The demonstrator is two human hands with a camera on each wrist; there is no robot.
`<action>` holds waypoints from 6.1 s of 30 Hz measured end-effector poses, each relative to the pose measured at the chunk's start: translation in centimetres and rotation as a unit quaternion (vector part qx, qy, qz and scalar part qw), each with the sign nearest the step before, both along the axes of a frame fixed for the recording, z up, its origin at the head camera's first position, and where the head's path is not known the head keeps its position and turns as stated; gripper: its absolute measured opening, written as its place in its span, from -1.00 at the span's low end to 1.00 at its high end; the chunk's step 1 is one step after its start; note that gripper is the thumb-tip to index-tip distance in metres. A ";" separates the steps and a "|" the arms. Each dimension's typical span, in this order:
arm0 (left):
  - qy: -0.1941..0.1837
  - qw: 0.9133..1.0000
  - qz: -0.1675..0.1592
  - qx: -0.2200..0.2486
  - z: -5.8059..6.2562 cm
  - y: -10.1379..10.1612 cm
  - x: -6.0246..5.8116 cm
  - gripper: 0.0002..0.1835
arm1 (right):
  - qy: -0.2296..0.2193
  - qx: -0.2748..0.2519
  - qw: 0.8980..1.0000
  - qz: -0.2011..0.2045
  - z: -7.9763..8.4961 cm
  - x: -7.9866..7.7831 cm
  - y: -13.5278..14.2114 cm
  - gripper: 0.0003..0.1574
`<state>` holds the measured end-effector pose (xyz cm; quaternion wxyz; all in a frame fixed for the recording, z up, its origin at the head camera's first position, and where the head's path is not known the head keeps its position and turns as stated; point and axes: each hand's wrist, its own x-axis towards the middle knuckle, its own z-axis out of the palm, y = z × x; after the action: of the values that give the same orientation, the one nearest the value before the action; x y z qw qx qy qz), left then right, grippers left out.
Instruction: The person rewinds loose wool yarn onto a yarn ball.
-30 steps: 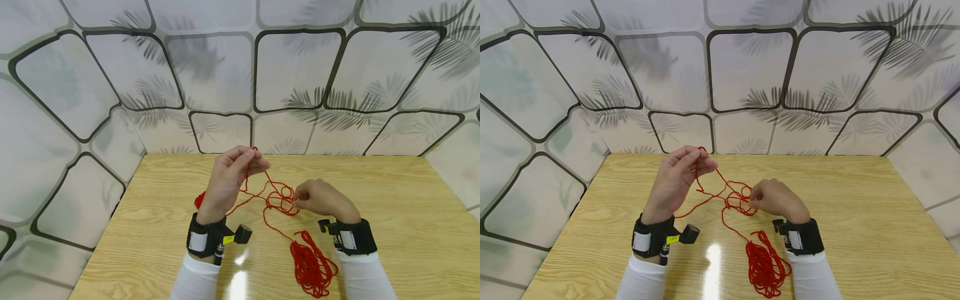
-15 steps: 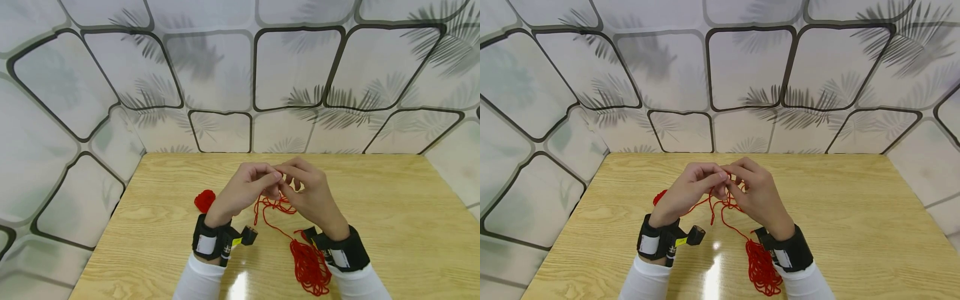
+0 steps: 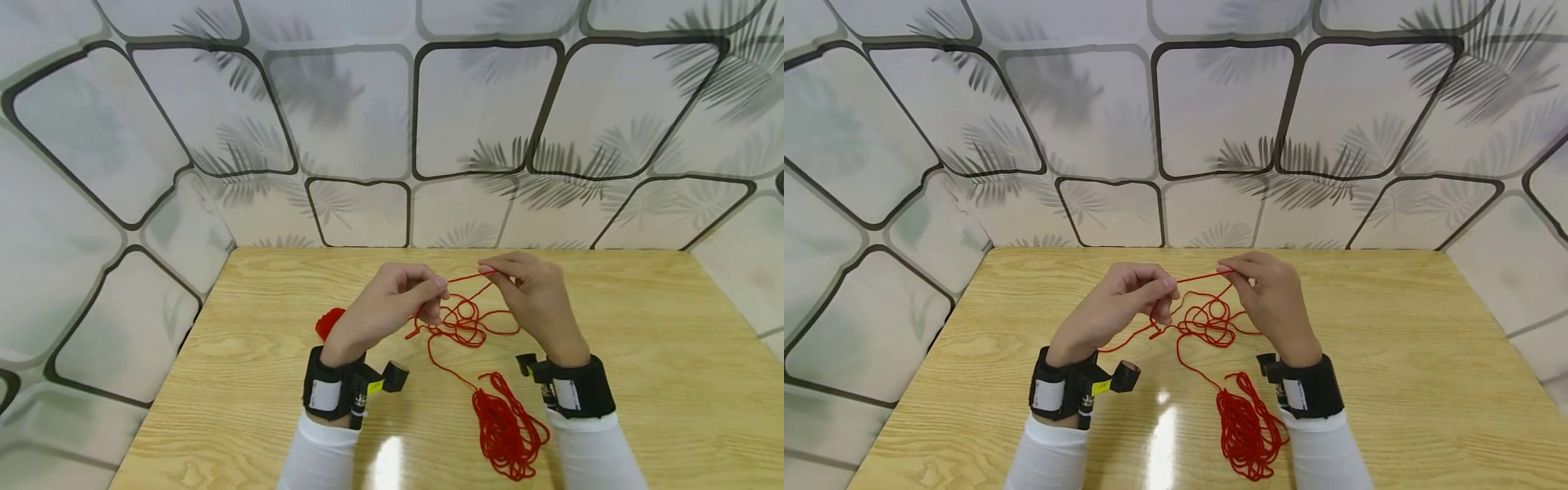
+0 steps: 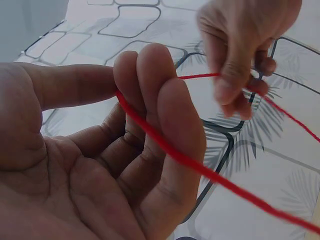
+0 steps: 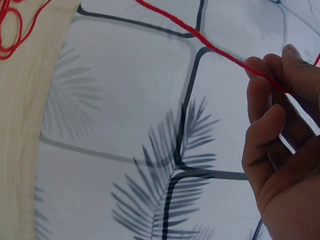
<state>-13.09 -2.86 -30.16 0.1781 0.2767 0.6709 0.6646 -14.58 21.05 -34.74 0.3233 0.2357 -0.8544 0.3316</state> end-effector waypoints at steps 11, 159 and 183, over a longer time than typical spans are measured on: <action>0.025 1.000 0.006 0.013 0.2 -0.5 0.3 -0.72 | -0.161 0.102 0.976 -0.104 -2.3 -0.9 3.8 -0.65; 0.237 0.950 0.205 0.010 -0.7 3.4 2.4 -0.30 | -0.156 -0.112 0.977 0.092 4.2 5.1 -3.2 -0.84; 0.475 0.747 0.323 -0.336 -3.1 3.8 1.2 -0.43 | -0.156 -0.055 0.976 0.144 5.6 5.9 -4.3 -0.86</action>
<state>-11.94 0.98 -33.21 -0.3072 0.2452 0.8981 0.1971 -8.67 16.73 -29.15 0.1469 0.2834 -0.8321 0.4536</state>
